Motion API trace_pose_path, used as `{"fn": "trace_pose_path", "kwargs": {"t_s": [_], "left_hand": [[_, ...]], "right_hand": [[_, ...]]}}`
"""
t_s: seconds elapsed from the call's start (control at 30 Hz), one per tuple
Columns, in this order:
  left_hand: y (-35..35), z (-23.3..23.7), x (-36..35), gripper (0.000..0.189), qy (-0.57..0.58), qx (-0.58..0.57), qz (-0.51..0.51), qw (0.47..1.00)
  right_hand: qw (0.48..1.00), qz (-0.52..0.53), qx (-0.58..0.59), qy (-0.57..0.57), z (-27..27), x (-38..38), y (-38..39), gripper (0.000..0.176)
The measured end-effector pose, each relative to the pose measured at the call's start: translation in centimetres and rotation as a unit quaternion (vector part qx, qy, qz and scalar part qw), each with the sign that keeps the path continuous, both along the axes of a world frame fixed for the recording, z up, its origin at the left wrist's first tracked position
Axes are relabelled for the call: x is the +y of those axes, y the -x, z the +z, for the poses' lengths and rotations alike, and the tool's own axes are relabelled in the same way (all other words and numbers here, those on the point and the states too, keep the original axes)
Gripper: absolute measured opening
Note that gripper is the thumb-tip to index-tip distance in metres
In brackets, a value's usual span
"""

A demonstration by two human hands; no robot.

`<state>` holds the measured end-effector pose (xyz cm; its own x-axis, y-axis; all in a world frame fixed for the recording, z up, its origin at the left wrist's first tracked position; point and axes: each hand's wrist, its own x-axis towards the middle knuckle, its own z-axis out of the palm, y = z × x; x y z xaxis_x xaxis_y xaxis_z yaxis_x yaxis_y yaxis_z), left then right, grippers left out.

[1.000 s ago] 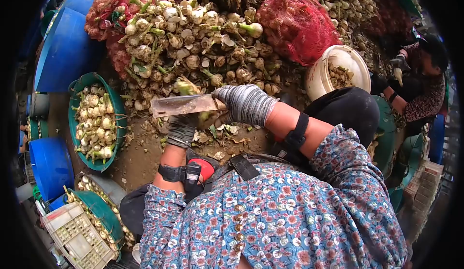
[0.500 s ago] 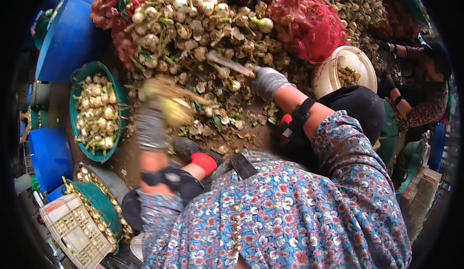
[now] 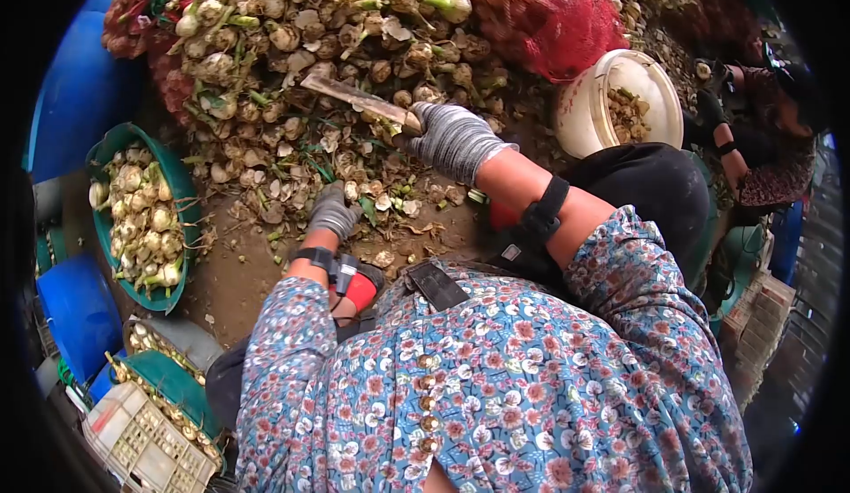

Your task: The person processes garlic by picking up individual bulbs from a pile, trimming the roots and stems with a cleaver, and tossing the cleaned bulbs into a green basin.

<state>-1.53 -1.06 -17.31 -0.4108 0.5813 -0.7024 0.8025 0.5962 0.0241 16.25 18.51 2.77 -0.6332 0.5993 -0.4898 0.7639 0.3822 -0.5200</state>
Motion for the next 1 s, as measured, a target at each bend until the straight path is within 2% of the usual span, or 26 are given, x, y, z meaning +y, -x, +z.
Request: {"fn": "trace_pose_path", "kwargs": {"t_s": [0.1, 0.2, 0.23, 0.27, 0.3, 0.33, 0.37, 0.4, 0.47, 0.57, 0.67, 0.7, 0.8, 0.83, 0.93, 1.0], "left_hand": [[-0.6, -0.7, 0.6, 0.077, 0.005, 0.01, 0.014, 1.0], [0.9, -3.7, 0.3, 0.075, -0.115, -0.18, 0.206, 0.955], [1.1, -3.8, 0.4, 0.074, -0.192, -0.197, 0.238, 0.931], [1.2, -1.1, 1.1, 0.068, -0.254, -0.241, 0.23, 0.908], [1.4, 3.3, 3.2, 0.063, -0.101, -0.158, -0.026, 0.982], [1.6, 6.3, 5.0, 0.058, 0.064, -0.058, -0.278, 0.957], [1.9, 4.2, 4.0, 0.052, -0.154, -0.083, -0.218, 0.96], [2.1, 2.0, 3.0, 0.047, -0.362, -0.108, -0.19, 0.906], [1.7, 4.0, 2.7, 0.046, -0.393, -0.198, -0.053, 0.897], [0.9, 9.0, 2.2, 0.044, -0.421, -0.16, -0.053, 0.891], [0.4, 10.4, 1.2, 0.042, -0.452, -0.195, 0.006, 0.871], [0.4, 10.1, 0.5, 0.042, -0.438, -0.152, -0.033, 0.886], [-0.2, 10.4, -0.6, 0.045, -0.426, -0.125, -0.067, 0.893], [-0.3, 9.5, -1.0, 0.046, -0.425, -0.141, -0.047, 0.893], [-1.0, 10.9, -1.3, 0.052, -0.363, -0.09, -0.111, 0.921], [-1.9, 11.3, -1.5, 0.052, -0.386, -0.09, -0.113, 0.911]], "right_hand": [[0.999, 0.035, -0.009, -0.017, -0.8, -0.2, -0.4, 0.04], [0.995, 0.088, -0.034, -0.014, -1.5, -1.1, -0.8, 0.038], [0.993, 0.11, -0.045, -0.003, -1.6, -1.2, -0.6, 0.037], [0.99, 0.131, -0.055, 0.008, -1.5, -1.4, -0.4, 0.036], [0.986, 0.149, -0.065, -0.022, -1.3, -2.0, -0.2, 0.033], [0.986, 0.156, -0.053, -0.04, -1.3, -2.2, -0.2, 0.03], [0.985, 0.161, -0.047, -0.043, -0.8, -2.4, -0.1, 0.029], [0.984, 0.166, -0.042, -0.047, -0.3, -2.4, -0.1, 0.027], [0.98, 0.184, -0.03, -0.064, 0.6, -2.6, -0.2, 0.024], [0.979, 0.19, 0.009, -0.078, 1.9, -3.1, -0.7, 0.023], [0.973, 0.209, 0.031, -0.095, 2.1, -3.8, -1.3, 0.022], [0.971, 0.215, 0.035, -0.095, 2.5, -4.0, -1.6, 0.022], [0.969, 0.228, 0.046, -0.081, 3.0, -4.3, -2.2, 0.022], [0.97, 0.227, 0.046, -0.075, 2.8, -4.5, -2.4, 0.022], [0.973, 0.214, 0.052, -0.065, 2.5, -5.1, -3.0, 0.025], [0.977, 0.197, 0.057, -0.064, 1.3, -5.3, -3.4, 0.027]]}}
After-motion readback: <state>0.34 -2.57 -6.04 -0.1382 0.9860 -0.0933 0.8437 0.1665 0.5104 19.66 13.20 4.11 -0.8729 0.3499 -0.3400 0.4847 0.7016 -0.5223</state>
